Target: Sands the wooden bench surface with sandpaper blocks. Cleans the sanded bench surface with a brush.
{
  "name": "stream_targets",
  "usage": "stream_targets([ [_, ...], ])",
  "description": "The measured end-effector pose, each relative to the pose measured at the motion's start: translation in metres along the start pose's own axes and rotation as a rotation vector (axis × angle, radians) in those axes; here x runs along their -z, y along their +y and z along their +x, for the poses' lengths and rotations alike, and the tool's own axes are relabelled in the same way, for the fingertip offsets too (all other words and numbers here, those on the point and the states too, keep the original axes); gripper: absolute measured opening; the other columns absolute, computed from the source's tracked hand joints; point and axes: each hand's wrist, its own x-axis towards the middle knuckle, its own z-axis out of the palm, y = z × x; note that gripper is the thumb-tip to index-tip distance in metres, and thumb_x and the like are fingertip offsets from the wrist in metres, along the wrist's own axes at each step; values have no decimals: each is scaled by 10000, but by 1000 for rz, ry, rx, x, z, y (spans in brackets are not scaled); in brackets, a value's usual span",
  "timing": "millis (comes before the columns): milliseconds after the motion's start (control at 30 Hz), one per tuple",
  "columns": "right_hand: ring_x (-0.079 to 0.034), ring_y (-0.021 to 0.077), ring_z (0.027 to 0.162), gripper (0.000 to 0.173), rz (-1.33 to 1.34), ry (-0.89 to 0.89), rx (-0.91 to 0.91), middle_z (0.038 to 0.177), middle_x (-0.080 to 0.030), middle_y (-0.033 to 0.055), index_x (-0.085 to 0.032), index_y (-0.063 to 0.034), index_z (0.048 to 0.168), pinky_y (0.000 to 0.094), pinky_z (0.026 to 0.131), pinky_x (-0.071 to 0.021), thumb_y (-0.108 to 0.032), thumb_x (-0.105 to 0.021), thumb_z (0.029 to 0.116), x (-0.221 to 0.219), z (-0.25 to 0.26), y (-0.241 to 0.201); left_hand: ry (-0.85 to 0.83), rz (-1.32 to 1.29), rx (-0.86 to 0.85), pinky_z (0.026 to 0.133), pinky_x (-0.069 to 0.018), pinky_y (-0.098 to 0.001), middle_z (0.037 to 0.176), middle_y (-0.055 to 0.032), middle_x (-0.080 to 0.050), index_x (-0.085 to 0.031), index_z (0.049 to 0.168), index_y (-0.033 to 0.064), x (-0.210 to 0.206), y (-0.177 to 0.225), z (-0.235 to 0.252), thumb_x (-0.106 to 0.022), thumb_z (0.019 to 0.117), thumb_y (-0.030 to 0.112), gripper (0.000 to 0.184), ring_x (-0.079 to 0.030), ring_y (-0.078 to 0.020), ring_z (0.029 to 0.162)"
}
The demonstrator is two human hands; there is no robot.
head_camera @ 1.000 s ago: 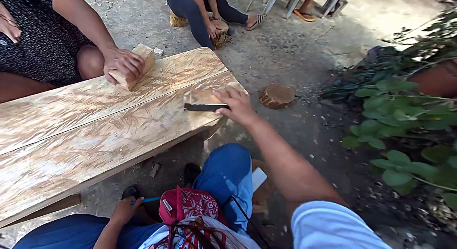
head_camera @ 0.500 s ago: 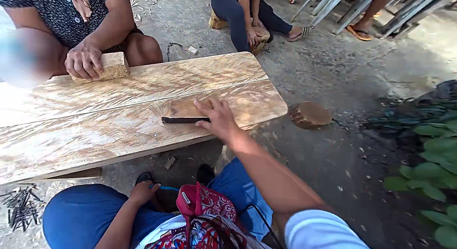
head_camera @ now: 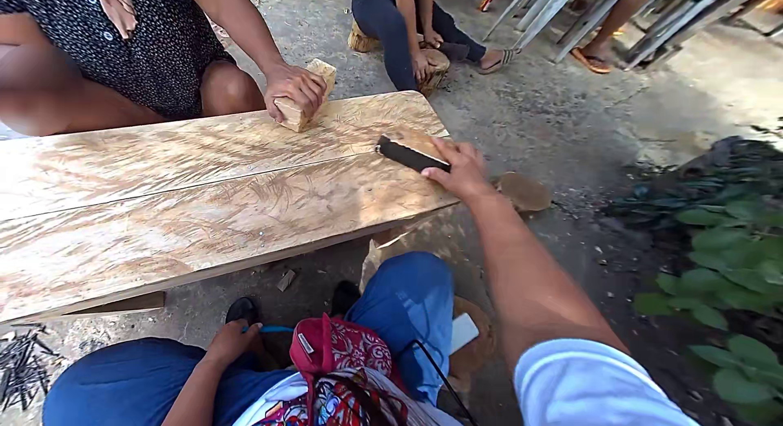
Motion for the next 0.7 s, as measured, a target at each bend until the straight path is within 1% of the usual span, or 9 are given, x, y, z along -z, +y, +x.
stream_targets([
  [100, -394, 594, 1369, 743, 8, 28, -111, 1522, -424, 331, -423, -203, 1588, 764, 1087, -296, -313, -766, 939, 10, -1, 29, 13, -64, 6, 995, -442, -624, 1127, -321, -647, -655, 1117, -96, -2, -8, -6, -508, 1077, 419, 537, -617, -452, 1122],
  [167, -381, 602, 1372, 721, 12, 31, -63, 1519, -424, 335, -437, -188, 1580, 771, 1085, -283, -287, -763, 944, 7, -9, 13, 1, -63, 5, 1009, -439, -625, 1156, -313, -647, -653, 1143, -83, 0, -6, -8, -499, 1077, 436, 545, -615, -444, 1147],
  [233, -382, 610, 1359, 696, 25, 0, 72, 1507, -429, 345, -460, -145, 1563, 775, 1073, -283, -264, -757, 945, -3, -16, -17, -12, -66, -8, 1016, -435, -619, 1175, -308, -644, -649, 1157, -80, 3, 1, -9, -489, 1080, 437, 546, -610, -439, 1162],
  [300, -444, 596, 1308, 672, 38, -12, 273, 1463, -482, 334, -513, -121, 1525, 761, 1041, -334, -297, -754, 924, -23, -24, -59, -26, -59, -27, 1025, -430, -622, 1191, -309, -638, -646, 1163, -83, 6, 7, -8, -487, 1082, 430, 544, -602, -439, 1179],
  [367, -515, 576, 1212, 638, 107, 16, 456, 1377, -555, 326, -598, -122, 1459, 737, 977, -405, -303, -803, 882, -50, -36, -119, -47, -39, -53, 1047, -417, -619, 1226, -310, -627, -641, 1174, -87, 8, 16, -6, -485, 1083, 424, 542, -589, -436, 1208],
  [467, -565, 525, 1149, 624, 152, -14, 643, 1301, -621, 272, -630, -206, 1436, 673, 915, -483, -375, -810, 863, -87, -55, -221, -73, 25, -72, 1079, -407, -605, 1275, -303, -617, -638, 1209, -80, 10, 30, -2, -473, 1084, 440, 560, -568, -431, 1260],
  [600, -539, 486, 1218, 634, 136, -189, 705, 1371, -595, 231, -548, -302, 1507, 634, 933, -468, -413, -758, 920, -113, -76, -334, -97, 83, -69, 1074, -421, -607, 1284, -294, -620, -633, 1236, -64, 7, 42, 0, -468, 1080, 463, 574, -574, -424, 1267],
  [667, -529, 458, 1242, 636, 74, -237, 708, 1384, -583, 209, -497, -340, 1538, 626, 957, -437, -435, -718, 948, -109, -76, -353, -100, 94, -68, 1074, -425, -604, 1290, -289, -620, -630, 1244, -59, 5, 46, -1, -466, 1081, 462, 570, -575, -421, 1273],
  [700, -543, 438, 1218, 633, 68, -214, 718, 1347, -603, 196, -510, -351, 1527, 617, 947, -422, -444, -724, 939, -108, -75, -350, -98, 91, -68, 1073, -425, -606, 1289, -289, -621, -630, 1244, -60, 5, 46, -1, -468, 1080, 462, 570, -575, -421, 1272],
])
